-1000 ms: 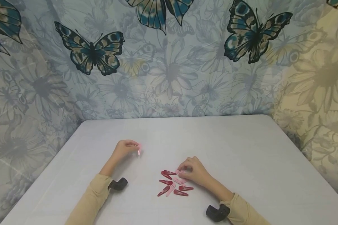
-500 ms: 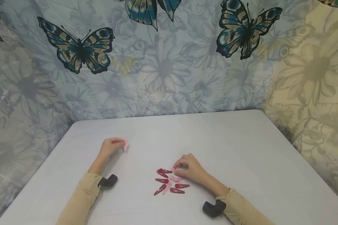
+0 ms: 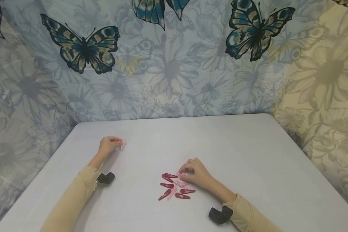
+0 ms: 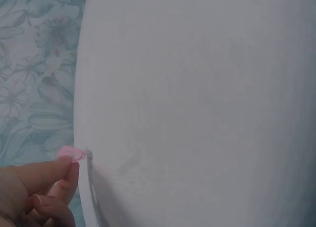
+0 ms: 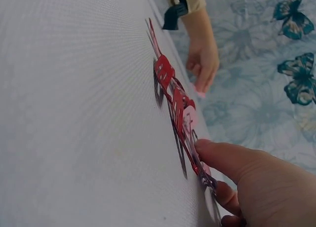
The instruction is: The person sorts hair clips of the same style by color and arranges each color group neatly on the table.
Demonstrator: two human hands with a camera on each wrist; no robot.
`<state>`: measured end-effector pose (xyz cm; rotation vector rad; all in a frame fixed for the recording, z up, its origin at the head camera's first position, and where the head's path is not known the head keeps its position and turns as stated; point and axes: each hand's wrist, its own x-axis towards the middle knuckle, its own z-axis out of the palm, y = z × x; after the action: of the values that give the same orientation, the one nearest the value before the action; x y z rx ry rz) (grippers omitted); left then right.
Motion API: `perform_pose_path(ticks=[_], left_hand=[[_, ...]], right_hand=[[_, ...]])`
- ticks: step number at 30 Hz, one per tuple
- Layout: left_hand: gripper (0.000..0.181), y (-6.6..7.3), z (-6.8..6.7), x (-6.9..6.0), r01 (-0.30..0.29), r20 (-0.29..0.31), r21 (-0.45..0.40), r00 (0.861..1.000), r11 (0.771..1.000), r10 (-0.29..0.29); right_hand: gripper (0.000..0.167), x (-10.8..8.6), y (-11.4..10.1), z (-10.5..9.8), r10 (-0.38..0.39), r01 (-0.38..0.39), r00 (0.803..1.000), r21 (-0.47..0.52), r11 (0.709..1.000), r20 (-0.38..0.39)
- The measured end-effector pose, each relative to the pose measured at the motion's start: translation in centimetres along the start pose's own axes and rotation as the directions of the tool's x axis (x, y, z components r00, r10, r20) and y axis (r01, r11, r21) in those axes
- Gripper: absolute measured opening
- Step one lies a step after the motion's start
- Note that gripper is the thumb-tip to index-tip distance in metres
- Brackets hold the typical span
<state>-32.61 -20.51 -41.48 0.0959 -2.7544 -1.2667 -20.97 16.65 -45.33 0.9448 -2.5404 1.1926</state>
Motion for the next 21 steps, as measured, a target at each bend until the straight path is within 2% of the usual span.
perform_pose_path(ticks=[4,6,11,15,21], left_hand=[[0.015,0.1,-0.3,0.2,-0.010,-0.002,0.107,1.000,0.994,0.010],[0.014,0.1,-0.3,0.4,-0.009,-0.008,0.134,1.000,0.991,0.010],[0.013,-0.1,-0.1,0.8,0.015,-0.030,0.151,0.999,0.988,-0.011],[0.014,-0.2,0.1,1.1,0.013,-0.040,0.158,0.999,0.987,-0.007],[0.016,0.0,0.1,1.1,0.012,-0.024,0.201,1.000,0.979,-0.008]], right_hand=[[0.014,0.0,-0.1,0.0,-0.010,0.010,1.000,0.012,1.000,-0.011],[0.015,0.0,-0.1,0.1,-0.017,0.017,1.000,0.018,1.000,-0.015],[0.014,0.0,0.0,0.1,-0.016,0.016,1.000,0.017,1.000,-0.010],[0.014,0.0,0.1,0.1,-0.018,0.018,1.000,0.016,1.000,-0.015],[0.015,-0.1,0.2,0.1,-0.021,0.021,1.000,0.022,1.000,-0.021]])
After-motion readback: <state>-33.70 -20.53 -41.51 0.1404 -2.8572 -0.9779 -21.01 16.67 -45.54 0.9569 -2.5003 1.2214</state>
